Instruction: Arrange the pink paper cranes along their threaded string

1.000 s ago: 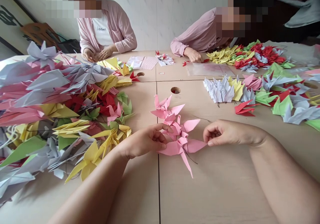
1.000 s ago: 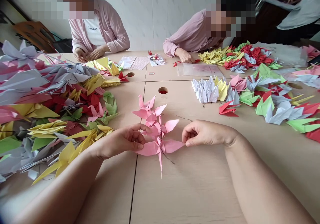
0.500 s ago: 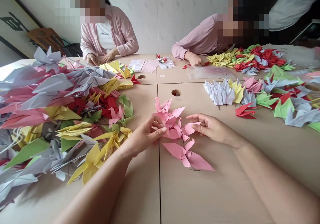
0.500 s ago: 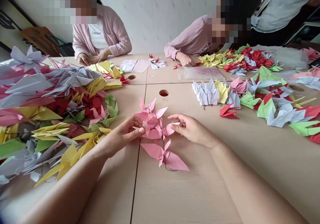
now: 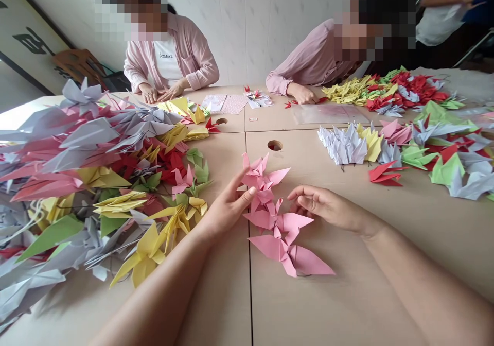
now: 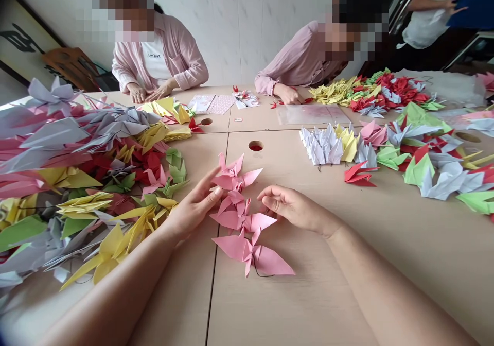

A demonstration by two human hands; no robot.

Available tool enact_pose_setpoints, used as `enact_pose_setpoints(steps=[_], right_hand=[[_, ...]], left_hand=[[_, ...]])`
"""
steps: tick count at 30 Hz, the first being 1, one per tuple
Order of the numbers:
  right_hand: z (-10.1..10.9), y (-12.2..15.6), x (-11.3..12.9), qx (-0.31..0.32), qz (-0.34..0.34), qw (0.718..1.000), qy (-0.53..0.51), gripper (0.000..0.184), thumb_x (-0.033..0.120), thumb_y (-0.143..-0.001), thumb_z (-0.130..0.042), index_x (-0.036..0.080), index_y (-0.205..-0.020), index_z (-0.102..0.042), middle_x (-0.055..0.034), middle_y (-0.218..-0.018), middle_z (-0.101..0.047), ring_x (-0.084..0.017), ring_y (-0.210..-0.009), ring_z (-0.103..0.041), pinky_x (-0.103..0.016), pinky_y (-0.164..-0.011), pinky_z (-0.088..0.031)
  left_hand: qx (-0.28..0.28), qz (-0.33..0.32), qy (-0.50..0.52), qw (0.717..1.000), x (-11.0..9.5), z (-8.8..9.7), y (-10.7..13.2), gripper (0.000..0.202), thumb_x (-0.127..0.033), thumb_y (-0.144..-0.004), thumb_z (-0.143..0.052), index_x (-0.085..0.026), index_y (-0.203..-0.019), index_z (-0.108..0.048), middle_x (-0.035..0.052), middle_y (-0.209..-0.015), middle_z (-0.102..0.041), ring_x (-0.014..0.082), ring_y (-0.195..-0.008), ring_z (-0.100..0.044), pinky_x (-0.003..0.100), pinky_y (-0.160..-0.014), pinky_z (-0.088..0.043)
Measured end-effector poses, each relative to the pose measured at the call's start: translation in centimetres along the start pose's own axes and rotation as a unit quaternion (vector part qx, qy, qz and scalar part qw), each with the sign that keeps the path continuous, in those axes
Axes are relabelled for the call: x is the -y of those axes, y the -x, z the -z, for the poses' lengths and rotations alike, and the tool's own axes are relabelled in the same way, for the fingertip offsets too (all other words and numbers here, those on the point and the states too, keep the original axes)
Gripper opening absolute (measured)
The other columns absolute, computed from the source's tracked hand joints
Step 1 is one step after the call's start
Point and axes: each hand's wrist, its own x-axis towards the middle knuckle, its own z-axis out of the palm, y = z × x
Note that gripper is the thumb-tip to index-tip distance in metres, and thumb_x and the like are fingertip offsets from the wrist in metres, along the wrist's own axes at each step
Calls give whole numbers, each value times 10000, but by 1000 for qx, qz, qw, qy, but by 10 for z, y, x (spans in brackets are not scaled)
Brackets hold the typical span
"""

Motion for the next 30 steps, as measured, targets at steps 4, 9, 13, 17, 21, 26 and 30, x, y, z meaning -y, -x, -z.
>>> enact_pose_setpoints(steps=[4, 9, 13, 17, 21, 26, 30], right_hand=[[-1, -4, -7, -21, -27, 998, -51, 538, 614, -855, -453, 150, -1120, -511, -111, -970, -628, -171, -794, -575, -276, -632, -434], [-1, -5, -10, -54, -25, 995, -76, 482, 605, -840, -494, 149, -972, -574, -77, -896, -623, -160, -780, -586, -250, -610, -448], [-2, -8, -13, -130, -14, 984, -122, 527, 645, -816, -492, 171, -1031, -576, -72, -887, -622, -168, -773, -600, -264, -611, -474], [-3, -11, -13, -191, 24, 973, -128, 485, 629, -806, -522, 186, -989, -596, -79, -950, -621, -177, -847, -593, -248, -623, -481], [-3, -11, -13, -224, 44, 969, -98, 422, 592, -769, -599, 182, -871, -611, -28, -783, -605, -143, -728, -561, -236, -597, -447], [-3, -10, -12, -227, 40, 970, -70, 401, 560, -718, -666, 164, -747, -606, 8, -651, -566, -102, -588, -484, -236, -565, -396], [-3, -10, -10, -232, 44, 967, -100, 377, 529, -723, -678, 157, -744, -615, 2, -636, -578, -102, -587, -486, -233, -563, -400]], left_hand=[[7, -16, -106, 994, 0, 0, -1, 493, -507, -850, -518, -208, -1240, -555, 51, -1026, -638, 183, -936, -572, 271, -820, -438], [11, -4, -53, 998, -4, -4, 2, 436, -522, -854, -498, -181, -1080, -647, 54, -978, -674, 177, -878, -598, 250, -755, -459], [8, 10, -11, 1000, -2, -10, 4, 329, -445, -828, -568, -154, -950, -662, 50, -864, -679, 149, -749, -614, 244, -683, -485], [2, -21, -65, 998, 3, -14, 3, 125, -258, -790, -587, -157, -826, -651, 34, -818, -671, 136, -685, -611, 233, -620, -487], [14, -49, -124, 991, 4, -16, 6, 101, -177, -787, -531, -163, -800, -630, 16, -768, -646, 126, -675, -590, 217, -600, -460], [-22, -37, -78, 996, 2, -16, 8, 318, -253, -811, -548, -212, -1125, -529, -25, -726, -591, 110, -604, -559, 216, -559, -438], [-45, -34, -145, 988, -2, -11, 6, 254, -385, -803, -582, -181, -953, -609, -9, -737, -576, 110, -607, -533, 217, -553, -410]])
